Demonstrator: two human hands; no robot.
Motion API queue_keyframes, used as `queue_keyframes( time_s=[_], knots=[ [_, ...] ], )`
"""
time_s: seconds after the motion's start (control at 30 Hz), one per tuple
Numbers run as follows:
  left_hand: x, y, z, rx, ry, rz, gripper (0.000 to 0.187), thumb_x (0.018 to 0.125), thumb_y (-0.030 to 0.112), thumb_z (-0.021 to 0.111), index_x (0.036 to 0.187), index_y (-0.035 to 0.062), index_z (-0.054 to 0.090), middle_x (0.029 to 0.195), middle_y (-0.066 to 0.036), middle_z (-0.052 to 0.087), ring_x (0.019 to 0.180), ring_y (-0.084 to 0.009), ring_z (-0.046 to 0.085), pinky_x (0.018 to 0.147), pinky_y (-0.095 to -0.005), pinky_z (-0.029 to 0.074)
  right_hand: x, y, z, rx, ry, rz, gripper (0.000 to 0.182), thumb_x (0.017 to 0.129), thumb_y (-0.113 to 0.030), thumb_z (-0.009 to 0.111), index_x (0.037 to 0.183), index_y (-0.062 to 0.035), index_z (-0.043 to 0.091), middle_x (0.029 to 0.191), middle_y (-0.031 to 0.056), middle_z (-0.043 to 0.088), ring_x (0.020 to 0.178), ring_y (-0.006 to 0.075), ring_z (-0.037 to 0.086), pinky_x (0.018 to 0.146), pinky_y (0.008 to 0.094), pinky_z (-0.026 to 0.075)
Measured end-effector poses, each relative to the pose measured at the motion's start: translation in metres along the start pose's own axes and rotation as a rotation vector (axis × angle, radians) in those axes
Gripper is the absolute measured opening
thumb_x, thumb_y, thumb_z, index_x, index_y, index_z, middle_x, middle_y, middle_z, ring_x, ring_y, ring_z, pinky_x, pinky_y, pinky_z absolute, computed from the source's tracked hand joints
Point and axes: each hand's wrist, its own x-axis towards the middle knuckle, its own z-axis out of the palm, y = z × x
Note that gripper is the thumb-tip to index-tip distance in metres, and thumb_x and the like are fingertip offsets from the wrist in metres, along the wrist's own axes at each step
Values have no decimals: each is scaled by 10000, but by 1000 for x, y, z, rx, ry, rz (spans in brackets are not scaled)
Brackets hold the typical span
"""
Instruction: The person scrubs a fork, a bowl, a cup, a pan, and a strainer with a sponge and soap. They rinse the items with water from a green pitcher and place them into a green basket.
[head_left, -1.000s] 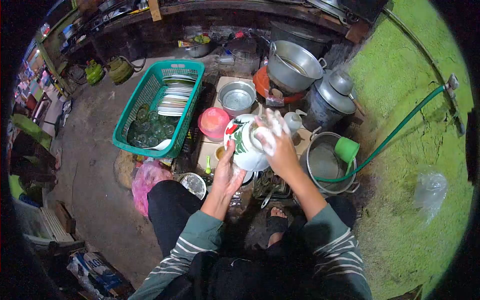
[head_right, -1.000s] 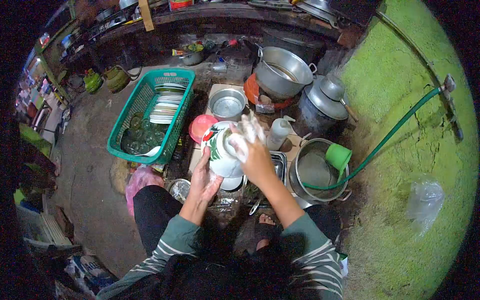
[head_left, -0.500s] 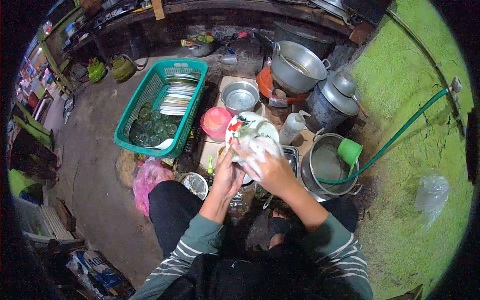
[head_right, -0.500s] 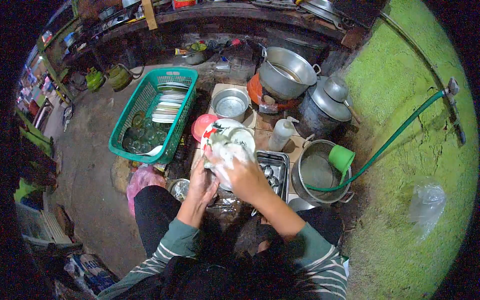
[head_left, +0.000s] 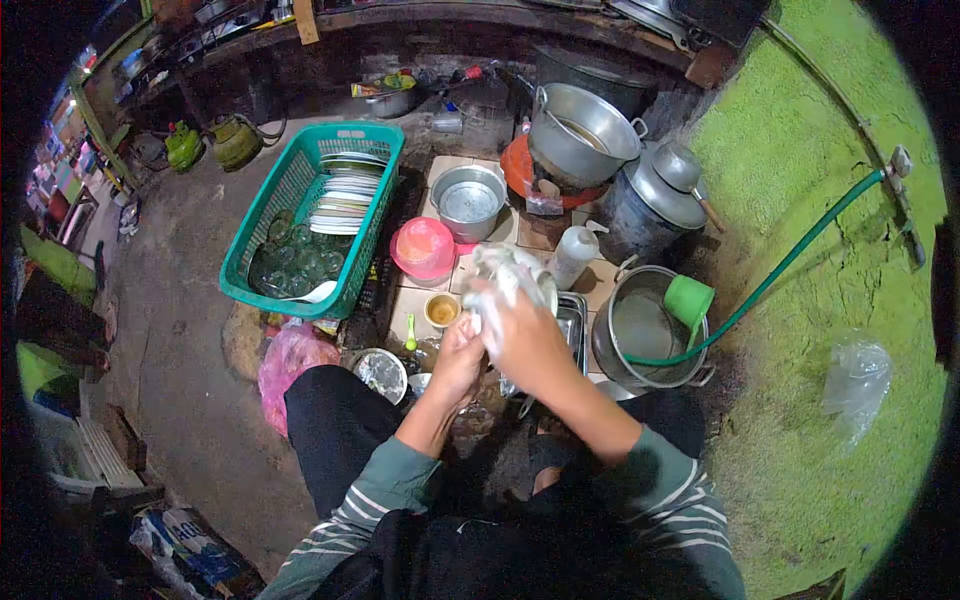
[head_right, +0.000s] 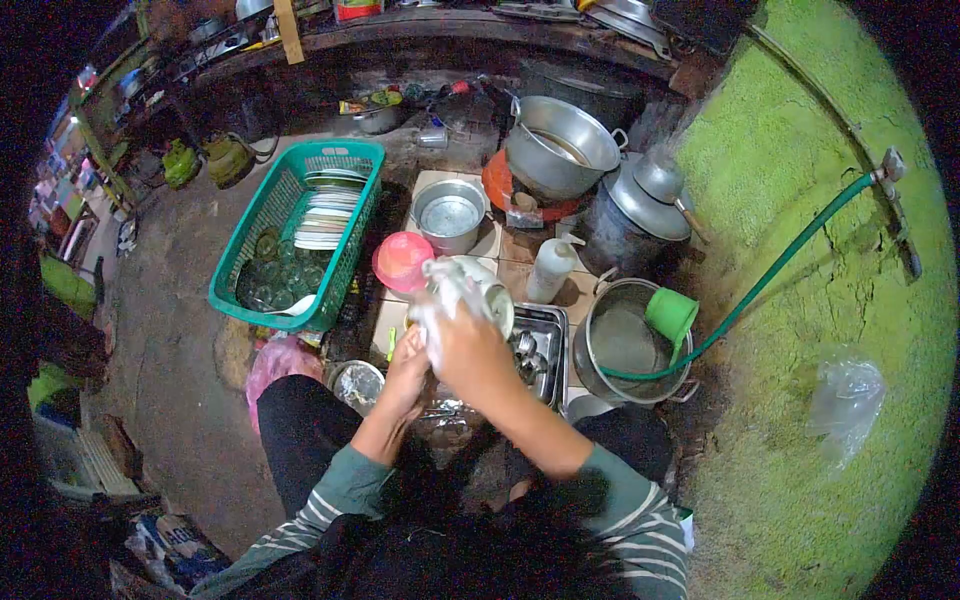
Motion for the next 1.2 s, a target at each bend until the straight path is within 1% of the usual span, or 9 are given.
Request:
queue_keyframes(
  time_s=[0.1,0.23,0.47,0.53,0.7,0.8,0.97,1.03,1.2],
  knots=[
    [-6,15,12,128,52,51,285,901,66,538,1175,-10,511,1120,-56,600,983,-117,569,881,-268,435,11,10,-16,77,36,25,355,745,-105,574,1100,-91,588,1205,196,511,1058,382,519,921,480,406],
    [-11,26,20,129,-36,18,283,898,76,560,1162,-19,526,1131,-63,595,1000,-116,562,901,-269,424,32,56,-22,357,-87,668,261,829,-170,568,1062,-54,586,1011,200,608,827,359,615,711,404,481],
    [-7,8,6,46,5,47,347,850,4,510,1195,-33,505,1147,-73,587,1041,-125,549,942,-281,406,1,-23,0,-246,97,23,464,820,-149,551,1265,-76,442,1158,267,512,1011,400,541,857,455,442],
    [-8,15,14,41,43,18,323,897,87,536,1199,-22,504,1164,-69,575,1050,-131,541,935,-294,407,14,-1,-12,198,55,460,393,807,-146,544,1192,-71,526,1206,268,493,1028,408,526,895,468,414],
    [-12,36,29,-155,87,-31,348,914,172,545,1204,-12,496,1166,-75,573,1067,-167,543,944,-333,408,4,90,22,1037,129,838,259,919,-221,499,1062,-20,577,893,19,610,753,120,541,654,283,446],
    [-3,44,19,-401,150,-7,393,931,240,504,1259,32,450,1228,-79,545,1106,-204,540,982,-384,400,-8,65,30,1104,281,824,298,938,-280,489,1044,-11,562,928,42,593,830,112,527,743,262,422],
    [10,52,10,-646,136,8,416,945,280,462,1287,43,438,1271,-98,522,1148,-242,513,985,-408,400,-8,-9,16,576,441,416,387,916,-143,471,1285,-40,418,1246,232,463,1156,365,473,997,403,347],
    [12,48,5,-704,133,2,412,938,289,477,1267,41,467,1243,-101,547,1116,-236,536,969,-391,415,-15,-21,28,252,357,304,459,905,-147,476,1339,-46,367,1360,225,373,1302,385,308,1071,427,252],
    [13,33,-4,-986,-31,-72,371,951,291,439,1203,30,519,1170,-123,586,1071,-241,557,956,-393,427,-16,-24,34,-169,54,-98,408,804,-176,520,1207,-133,563,1286,171,477,1231,337,415,1062,482,275]
  ],
)
